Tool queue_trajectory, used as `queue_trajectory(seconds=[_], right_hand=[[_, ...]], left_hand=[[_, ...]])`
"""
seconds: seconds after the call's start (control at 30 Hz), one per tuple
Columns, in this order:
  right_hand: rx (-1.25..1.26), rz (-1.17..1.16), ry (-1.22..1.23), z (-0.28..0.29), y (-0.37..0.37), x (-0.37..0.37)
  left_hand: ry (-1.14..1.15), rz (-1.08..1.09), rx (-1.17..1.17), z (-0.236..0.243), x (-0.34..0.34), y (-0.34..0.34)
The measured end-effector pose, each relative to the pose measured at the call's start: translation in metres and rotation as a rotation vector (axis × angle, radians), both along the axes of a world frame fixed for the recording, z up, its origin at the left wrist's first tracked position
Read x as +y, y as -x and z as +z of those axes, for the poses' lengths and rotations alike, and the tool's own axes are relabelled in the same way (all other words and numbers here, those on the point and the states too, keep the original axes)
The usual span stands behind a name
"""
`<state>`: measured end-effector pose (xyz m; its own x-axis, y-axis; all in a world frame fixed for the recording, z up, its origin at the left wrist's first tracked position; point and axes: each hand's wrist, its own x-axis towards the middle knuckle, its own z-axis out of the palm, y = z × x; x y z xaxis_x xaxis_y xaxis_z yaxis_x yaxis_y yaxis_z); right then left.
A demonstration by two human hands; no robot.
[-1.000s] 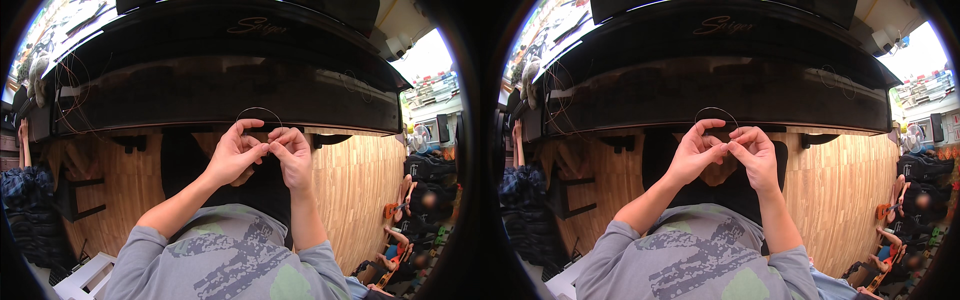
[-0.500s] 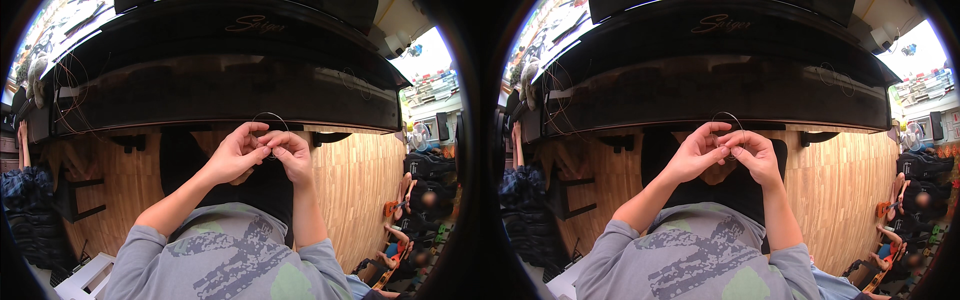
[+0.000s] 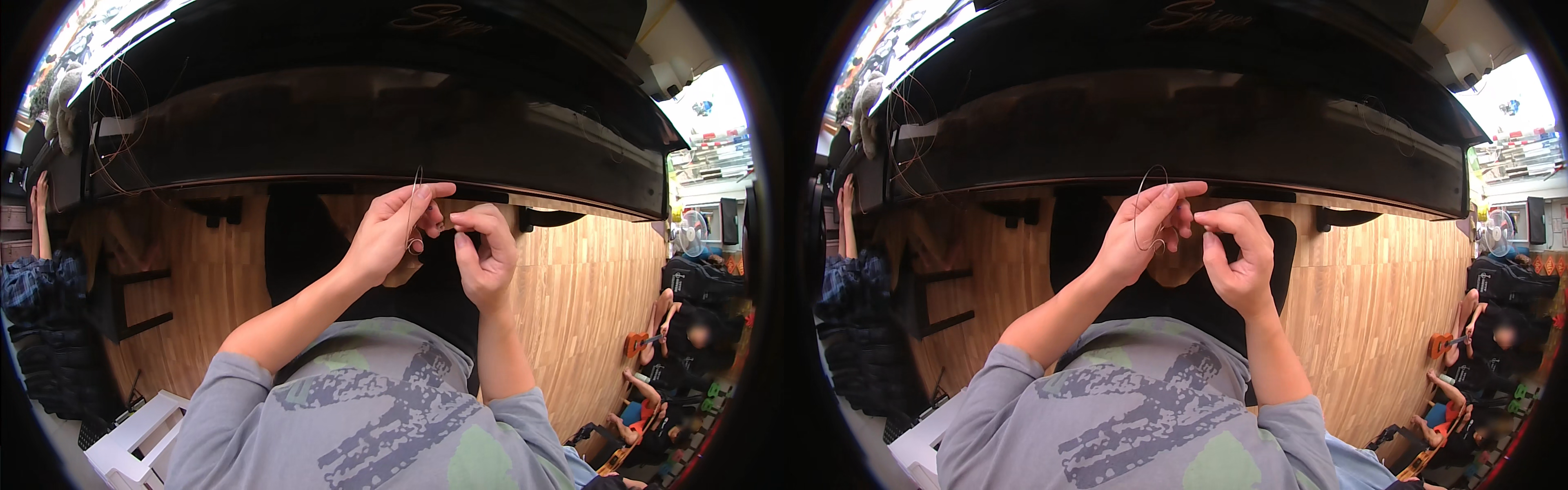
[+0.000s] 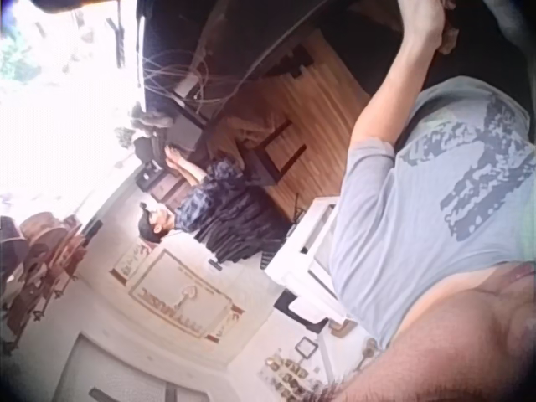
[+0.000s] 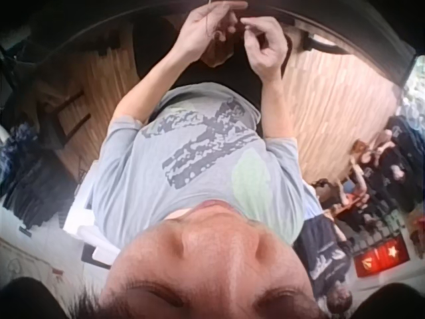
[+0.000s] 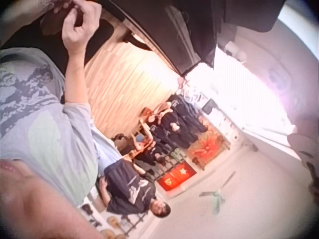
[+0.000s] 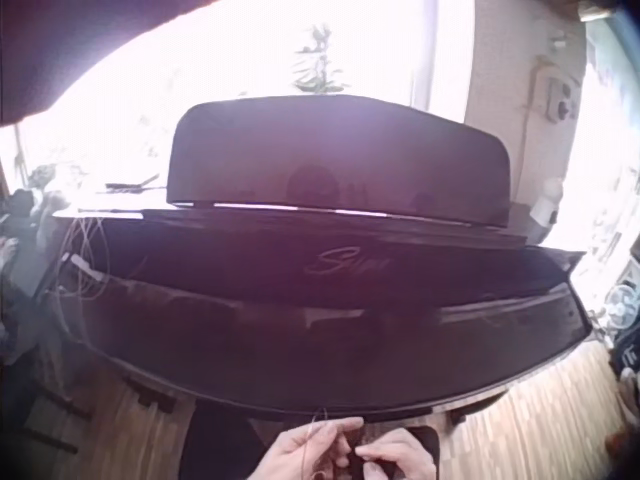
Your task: The person sits on the floor and manipulates a thin metal wire by hand, bending and twisting it into a looped shape. The person repeatedly adjusts the wire's form and places it on the piano surface before continuing to refine the shape.
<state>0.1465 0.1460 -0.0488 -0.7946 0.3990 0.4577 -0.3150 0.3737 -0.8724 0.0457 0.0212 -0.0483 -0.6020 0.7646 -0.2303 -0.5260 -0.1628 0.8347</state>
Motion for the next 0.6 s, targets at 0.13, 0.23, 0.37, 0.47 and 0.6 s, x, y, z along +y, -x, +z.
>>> queue_trajectory(seconds=[0.13,0.23,0.37,0.47,0.6], right_hand=[[-0.046,0.114,0.287,0.021,-0.007,-0.009],[-0.267,0.107,0.335,0.023,-0.008,-0.008],[-0.219,0.108,0.841,0.022,0.001,0.005],[-0.196,0.179,1.018,0.017,0.001,0.011],[-0.104,0.123,1.044,0.015,0.003,0.011]], left_hand=[[0.131,0.088,0.428,-0.002,0.0,0.001],[0.207,0.108,0.583,-0.001,-0.003,0.003],[-0.197,0.028,-0.022,-0.002,-0.005,0.008],[-0.257,0.038,0.003,-0.005,-0.008,0.006],[-0.236,0.017,0.104,-0.007,-0.014,0.01]])
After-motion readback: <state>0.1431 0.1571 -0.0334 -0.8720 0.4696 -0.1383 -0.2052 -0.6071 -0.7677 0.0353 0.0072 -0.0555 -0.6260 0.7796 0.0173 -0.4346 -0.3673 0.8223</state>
